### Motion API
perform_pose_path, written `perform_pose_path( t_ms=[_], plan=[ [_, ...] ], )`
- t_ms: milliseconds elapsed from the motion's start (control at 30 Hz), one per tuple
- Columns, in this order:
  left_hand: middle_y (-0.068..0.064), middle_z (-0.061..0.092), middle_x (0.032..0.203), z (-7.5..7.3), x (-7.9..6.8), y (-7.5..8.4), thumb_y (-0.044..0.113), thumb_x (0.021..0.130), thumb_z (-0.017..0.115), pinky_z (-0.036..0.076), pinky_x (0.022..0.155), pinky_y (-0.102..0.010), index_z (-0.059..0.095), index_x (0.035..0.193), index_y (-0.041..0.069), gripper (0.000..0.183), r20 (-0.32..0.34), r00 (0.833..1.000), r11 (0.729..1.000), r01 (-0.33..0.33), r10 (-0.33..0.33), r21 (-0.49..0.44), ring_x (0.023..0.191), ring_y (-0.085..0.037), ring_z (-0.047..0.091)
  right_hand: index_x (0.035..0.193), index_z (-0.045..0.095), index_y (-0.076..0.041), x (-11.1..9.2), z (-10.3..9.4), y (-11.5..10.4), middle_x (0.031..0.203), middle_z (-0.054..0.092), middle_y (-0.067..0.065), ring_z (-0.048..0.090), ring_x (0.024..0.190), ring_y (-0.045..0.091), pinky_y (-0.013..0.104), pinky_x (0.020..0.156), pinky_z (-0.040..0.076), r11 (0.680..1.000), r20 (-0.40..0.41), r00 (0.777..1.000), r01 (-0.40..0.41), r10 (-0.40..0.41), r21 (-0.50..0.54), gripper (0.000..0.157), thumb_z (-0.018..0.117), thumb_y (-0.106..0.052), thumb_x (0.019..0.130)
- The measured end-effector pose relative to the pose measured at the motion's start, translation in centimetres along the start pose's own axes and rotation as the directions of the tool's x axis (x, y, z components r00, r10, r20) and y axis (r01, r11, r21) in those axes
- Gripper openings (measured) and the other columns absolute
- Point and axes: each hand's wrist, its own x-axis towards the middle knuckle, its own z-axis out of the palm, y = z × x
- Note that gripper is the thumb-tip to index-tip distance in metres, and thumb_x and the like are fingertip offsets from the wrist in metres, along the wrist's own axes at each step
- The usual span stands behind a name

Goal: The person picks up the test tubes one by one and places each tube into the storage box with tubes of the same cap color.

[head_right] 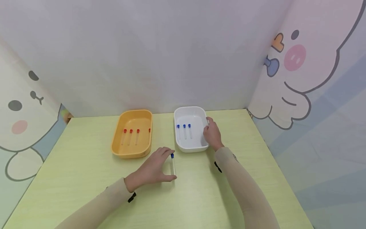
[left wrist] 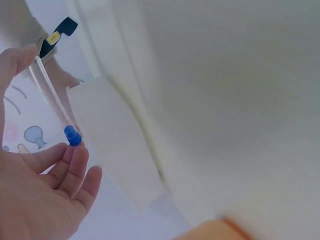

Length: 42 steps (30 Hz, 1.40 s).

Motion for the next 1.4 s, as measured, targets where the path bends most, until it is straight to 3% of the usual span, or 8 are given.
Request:
perform_pose_path(
  t_ms=[367, 700, 1200, 1400],
  plan=[
    [-0.006, 0.055, 0.145, -3.6, 4.0, 1.4, 0.058, 0.076, 0.085, 0.050, 0.110, -0.041, 0.049, 0.150, 0.009, 0.096, -0.100, 0.989, 0.993, -0.102, 0.107, 0.055, 0.130, -0.023, 0.052, 0.159, 0.032, -0.007, 0.0, 0.0, 0.2, 0.141, 0.056, 0.026, 0.059, 0.122, 0.039, 0.056, 0.104, 0.052, 1.000, -0.004, 1.000, 0.013, -0.013, 0.015, 0.055, 0.038, -0.011, 0.105],
    [-0.009, 0.058, 0.140, -4.7, 8.5, 1.4, 0.053, 0.079, 0.085, 0.050, 0.107, -0.044, 0.054, 0.145, 0.005, 0.087, -0.166, 0.970, 0.981, -0.160, 0.176, 0.107, 0.126, -0.026, 0.054, 0.160, 0.032, -0.008, -0.2, 0.1, 0.1, 0.143, 0.055, 0.025, 0.059, 0.123, 0.038, 0.055, 0.104, 0.053, 1.000, -0.005, 1.000, 0.001, -0.001, 0.016, 0.055, 0.039, -0.011, 0.105],
    [-0.006, 0.053, 0.152, -4.4, 14.2, 0.4, 0.055, 0.083, 0.082, 0.042, 0.117, -0.045, 0.047, 0.154, 0.011, 0.091, -0.056, 0.996, 0.988, -0.062, 0.071, 0.141, 0.137, -0.027, 0.046, 0.159, 0.033, -0.010, 0.0, 0.3, 0.1, 0.149, 0.053, 0.022, 0.058, 0.129, 0.038, 0.055, 0.109, 0.051, 0.999, -0.002, 1.000, -0.024, 0.024, 0.030, 0.054, 0.042, -0.011, 0.106],
    [-0.006, 0.052, 0.155, -3.9, 16.3, 0.4, 0.056, 0.082, 0.081, 0.039, 0.119, -0.047, 0.047, 0.154, 0.011, 0.091, -0.025, 0.997, 0.985, -0.070, 0.075, 0.158, 0.139, -0.028, 0.046, 0.160, 0.033, -0.010, -0.1, 0.3, -0.1, 0.147, 0.054, 0.022, 0.059, 0.126, 0.037, 0.055, 0.108, 0.052, 0.999, -0.009, 1.000, -0.026, 0.026, 0.026, 0.054, 0.041, -0.011, 0.106]
  ],
)
